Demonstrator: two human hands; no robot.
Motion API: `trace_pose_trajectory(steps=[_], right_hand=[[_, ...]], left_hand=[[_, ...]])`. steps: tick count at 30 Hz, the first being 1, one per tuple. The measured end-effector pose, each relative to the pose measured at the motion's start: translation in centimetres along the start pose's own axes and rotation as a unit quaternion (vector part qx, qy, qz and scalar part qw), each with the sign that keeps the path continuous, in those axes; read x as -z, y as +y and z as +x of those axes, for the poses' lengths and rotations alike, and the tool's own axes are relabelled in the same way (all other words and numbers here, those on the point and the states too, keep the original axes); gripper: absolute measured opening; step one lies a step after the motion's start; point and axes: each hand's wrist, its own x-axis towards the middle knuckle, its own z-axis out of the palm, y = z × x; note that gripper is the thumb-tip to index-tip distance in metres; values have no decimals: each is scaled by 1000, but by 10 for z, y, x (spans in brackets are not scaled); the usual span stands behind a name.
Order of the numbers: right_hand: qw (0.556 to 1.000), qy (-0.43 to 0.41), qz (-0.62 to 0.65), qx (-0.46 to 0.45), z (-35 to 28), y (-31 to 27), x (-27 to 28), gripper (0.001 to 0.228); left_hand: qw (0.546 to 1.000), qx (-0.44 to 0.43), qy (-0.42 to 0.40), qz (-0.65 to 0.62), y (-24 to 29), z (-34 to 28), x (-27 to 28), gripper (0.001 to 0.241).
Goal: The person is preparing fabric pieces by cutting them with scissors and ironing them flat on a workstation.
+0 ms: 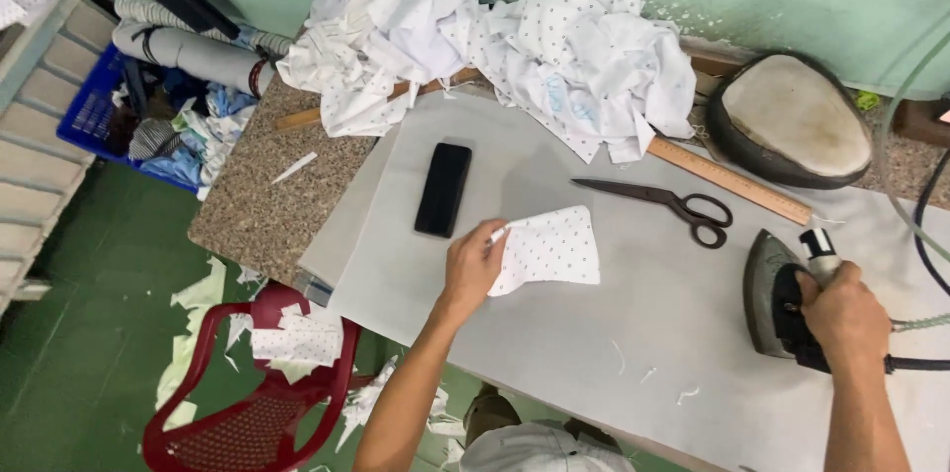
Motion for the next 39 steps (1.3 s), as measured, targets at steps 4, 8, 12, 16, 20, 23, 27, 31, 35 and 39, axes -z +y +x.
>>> trace_pose_trajectory(steps=[4, 8, 12, 16, 20, 23, 27, 31, 35, 39], right_hand=[[998, 7, 34, -59, -19, -3, -13, 58], [993, 1, 39, -114, -44, -10, -18, 58], [988, -5, 59, -145, -60, -10, -27, 57], [971, -84, 101, -201, -61, -17, -6, 61], [968, -75, 104, -214, -69, -30, 9, 62], [968, -58, 128, -209, -69, -30, 13, 59], [957, -72, 173, -222, -63, -35, 27, 56], [953, -81, 170, -239, -52, -39, 42, 52], [957, -90, 137, -239, -39, -31, 38, 50], [964, -90, 130, -216, -26, -24, 50, 49]], left_hand=[[987, 54, 102, -113, -61, 61, 83, 15], [914, 192, 303, -191, -146, 83, 157, 13], [951, 86, 271, 118, -245, 41, 172, 27], [918, -40, 243, 311, -214, 6, 115, 49], [951, -124, 31, 281, -175, -13, 37, 58], [936, -118, -65, 326, -157, -13, -7, 72], [929, -112, -67, 346, -134, 13, -39, 72], [934, -53, -110, 337, -133, 49, -73, 72], [959, -58, -77, 265, -96, 85, -92, 84], [859, 267, -221, -376, 21, 114, -76, 70]])
